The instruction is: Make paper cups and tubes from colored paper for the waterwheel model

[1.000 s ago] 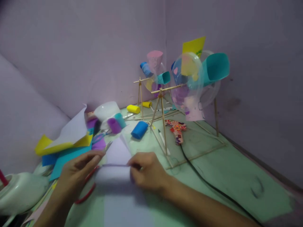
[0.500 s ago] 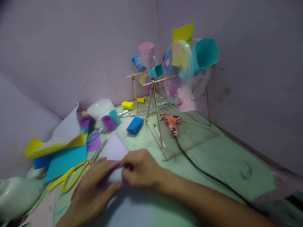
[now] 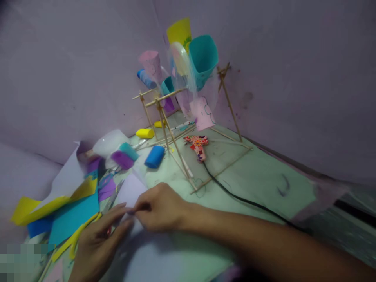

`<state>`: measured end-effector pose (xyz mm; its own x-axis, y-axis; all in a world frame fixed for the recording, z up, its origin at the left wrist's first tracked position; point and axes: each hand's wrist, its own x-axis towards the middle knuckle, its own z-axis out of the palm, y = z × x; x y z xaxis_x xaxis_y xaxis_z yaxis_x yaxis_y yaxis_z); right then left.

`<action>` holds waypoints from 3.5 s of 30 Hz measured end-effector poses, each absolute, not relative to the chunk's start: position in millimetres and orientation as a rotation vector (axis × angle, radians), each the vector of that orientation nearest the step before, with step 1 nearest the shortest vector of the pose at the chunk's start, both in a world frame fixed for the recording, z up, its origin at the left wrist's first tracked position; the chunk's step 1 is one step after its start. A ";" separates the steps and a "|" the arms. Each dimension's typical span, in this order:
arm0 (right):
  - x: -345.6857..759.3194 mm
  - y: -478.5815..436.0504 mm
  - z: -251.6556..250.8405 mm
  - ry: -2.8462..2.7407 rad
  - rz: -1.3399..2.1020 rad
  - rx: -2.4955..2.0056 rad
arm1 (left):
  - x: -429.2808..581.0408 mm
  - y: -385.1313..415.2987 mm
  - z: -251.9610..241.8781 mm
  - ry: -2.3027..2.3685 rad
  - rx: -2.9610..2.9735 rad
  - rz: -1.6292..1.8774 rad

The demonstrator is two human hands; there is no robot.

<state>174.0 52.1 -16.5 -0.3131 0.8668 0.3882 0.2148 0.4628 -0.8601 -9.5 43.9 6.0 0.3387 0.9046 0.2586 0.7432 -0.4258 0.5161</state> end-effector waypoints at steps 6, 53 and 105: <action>175.4 52.6 -16.2 -1.864 0.694 -0.847 | -10.8 41.5 6.1 1.450 2.260 0.822; 160.2 50.9 -27.3 -1.279 1.536 -1.165 | -40.6 60.1 0.3 1.235 1.018 1.272; 155.3 52.7 -37.3 -0.984 1.778 -1.259 | -29.3 39.5 36.1 1.013 1.113 0.964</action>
<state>155.3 52.7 -37.3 -0.2509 0.8830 -0.3968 -0.1325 -0.4374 -0.8895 -29.3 39.5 36.1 0.2566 0.9555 -0.1454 -0.0979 0.1753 0.9796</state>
